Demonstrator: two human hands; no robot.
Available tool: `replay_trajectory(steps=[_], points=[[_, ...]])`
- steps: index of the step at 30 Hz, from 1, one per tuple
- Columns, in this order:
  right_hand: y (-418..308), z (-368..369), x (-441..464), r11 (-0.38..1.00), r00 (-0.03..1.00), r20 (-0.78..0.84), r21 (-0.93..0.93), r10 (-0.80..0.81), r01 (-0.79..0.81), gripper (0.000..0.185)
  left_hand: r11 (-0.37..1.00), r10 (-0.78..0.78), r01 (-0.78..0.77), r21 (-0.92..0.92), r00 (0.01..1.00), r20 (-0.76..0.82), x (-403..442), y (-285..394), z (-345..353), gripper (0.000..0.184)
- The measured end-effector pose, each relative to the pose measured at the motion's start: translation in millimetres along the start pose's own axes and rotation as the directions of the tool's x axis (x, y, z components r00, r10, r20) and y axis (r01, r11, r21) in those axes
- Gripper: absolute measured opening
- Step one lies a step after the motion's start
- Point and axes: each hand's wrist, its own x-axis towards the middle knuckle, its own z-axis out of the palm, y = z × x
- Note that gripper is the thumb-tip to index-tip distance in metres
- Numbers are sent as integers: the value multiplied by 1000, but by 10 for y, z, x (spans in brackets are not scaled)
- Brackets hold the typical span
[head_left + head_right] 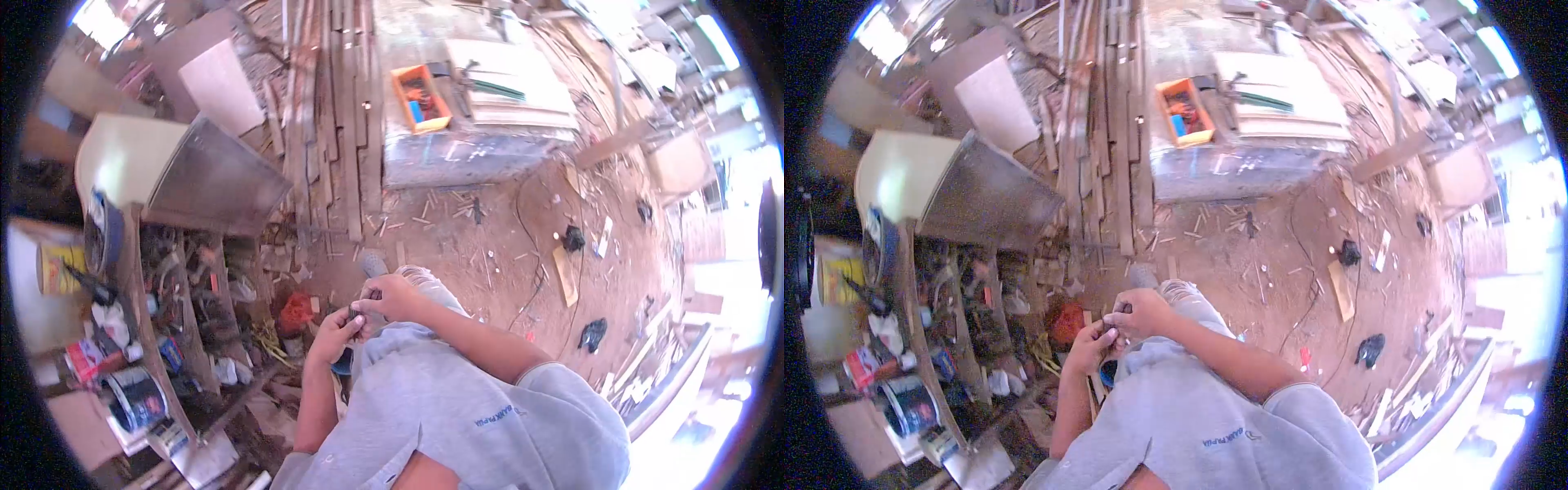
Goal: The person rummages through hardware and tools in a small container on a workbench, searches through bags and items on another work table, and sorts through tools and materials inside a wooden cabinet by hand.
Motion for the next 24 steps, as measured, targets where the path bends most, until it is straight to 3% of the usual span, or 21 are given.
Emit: replay_trajectory(steps=[2, 5, 7, 10, 13, 16, 18, 22, 24], points=[[28, -167, -142, 1000, 999, -49, 18, -12, 13, 28, 999, -37, 35, 42, 997, 71, 125, 120, 172, 18], [318, -291, -198, 983, 975, -160, 75, -156, 170, 26, 980, -103, 82, 179, 988, 114, 216, 444, 530, 20], [380, -443, -233, 979, 979, -151, 131, -137, 157, 26, 954, -176, 140, 264, 977, 120, 267, 700, 779, 22], [479, -731, -298, 977, 983, -139, 164, -117, 139, 26, 975, -142, 109, 192, 976, 167, 500, 674, 965, 26], [710, -1048, -391, 969, 973, -157, 154, -171, 195, 28, 875, -116, 43, 483, 986, 122, 719, 943, 1446, 27], [936, -1657, -584, 967, 963, -159, 101, -218, 236, 29, 876, -202, 158, 457, 978, 49, 1062, 1098, 1988, 24], [1156, -2066, -728, 950, 939, -201, 84, -278, 299, 30, 905, -156, 108, 412, 984, 85, 1465, 940, 2245, 21], [1618, -2881, -1170, 972, 914, -364, 75, -182, 223, 25, 821, -245, 107, 561, 953, 176, 2346, 972, 3014, 24], [1678, -3293, -1561, 967, 880, -468, 181, -77, 181, 24, 788, -308, 106, 606, 921, 239, 2651, 1009, 3411, 26]])
